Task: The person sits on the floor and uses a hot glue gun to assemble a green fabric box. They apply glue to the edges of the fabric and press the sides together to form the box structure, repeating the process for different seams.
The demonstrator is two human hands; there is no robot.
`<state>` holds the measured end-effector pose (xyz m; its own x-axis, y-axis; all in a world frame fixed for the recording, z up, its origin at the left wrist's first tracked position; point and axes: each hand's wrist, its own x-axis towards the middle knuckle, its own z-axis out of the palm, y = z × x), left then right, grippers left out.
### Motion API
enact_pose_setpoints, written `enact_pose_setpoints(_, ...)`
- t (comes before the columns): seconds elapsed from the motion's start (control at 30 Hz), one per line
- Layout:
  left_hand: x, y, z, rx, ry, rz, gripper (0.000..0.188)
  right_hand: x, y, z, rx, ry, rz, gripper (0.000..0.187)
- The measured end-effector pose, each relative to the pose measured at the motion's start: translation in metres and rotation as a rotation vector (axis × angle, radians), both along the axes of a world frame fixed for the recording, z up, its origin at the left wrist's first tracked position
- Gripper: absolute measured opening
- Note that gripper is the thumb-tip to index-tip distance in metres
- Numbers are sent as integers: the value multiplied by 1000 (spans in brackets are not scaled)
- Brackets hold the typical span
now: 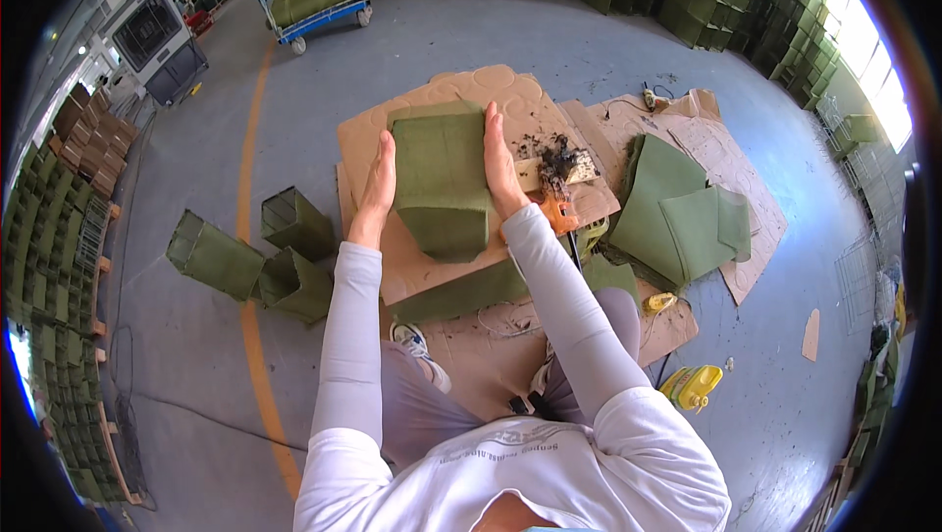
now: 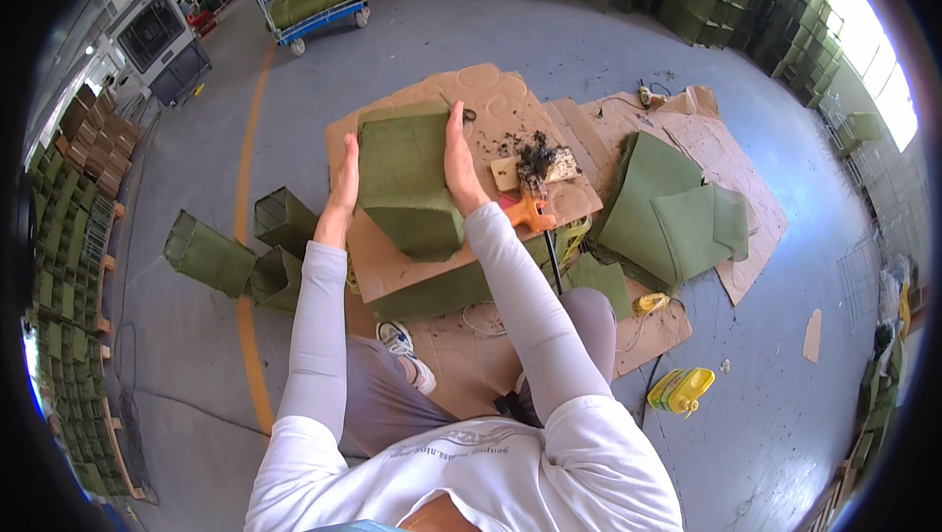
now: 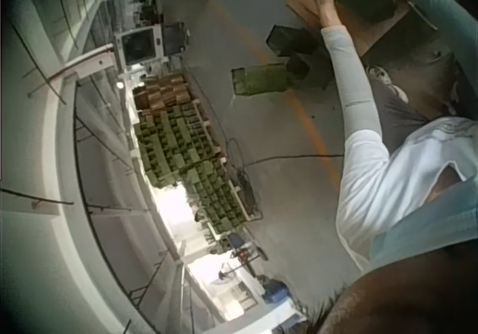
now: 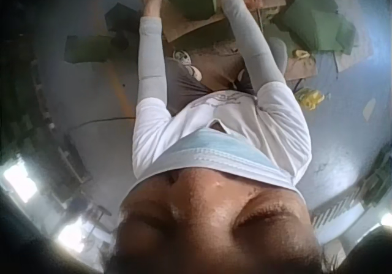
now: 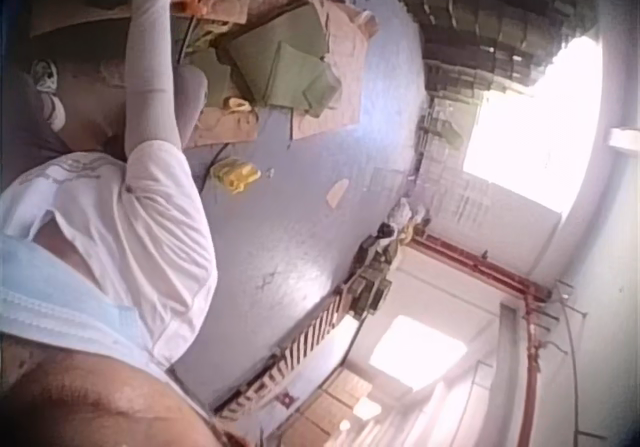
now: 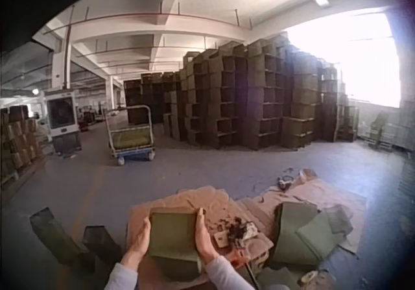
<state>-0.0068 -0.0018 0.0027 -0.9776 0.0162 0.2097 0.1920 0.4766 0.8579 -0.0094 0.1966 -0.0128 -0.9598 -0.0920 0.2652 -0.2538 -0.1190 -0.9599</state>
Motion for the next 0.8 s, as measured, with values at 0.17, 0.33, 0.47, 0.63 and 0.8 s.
enact_pose_setpoints(0.17,2,-2,-7,38,-14,12,83,-6,35,-19,-388,-128,320,77)
enact_pose_setpoints(0.33,4,-8,-10,45,-14,51,84,-11,30,39,90,41,2,78)
enact_pose_setpoints(0.47,1,6,-9,50,-9,38,85,-25,20,25,231,39,81,80)
enact_pose_setpoints(0.63,6,-2,-12,57,-17,75,86,-18,33,34,-24,-295,-19,82)
enact_pose_setpoints(0.8,3,-1,-14,57,-22,90,86,-12,18,15,371,27,52,80)
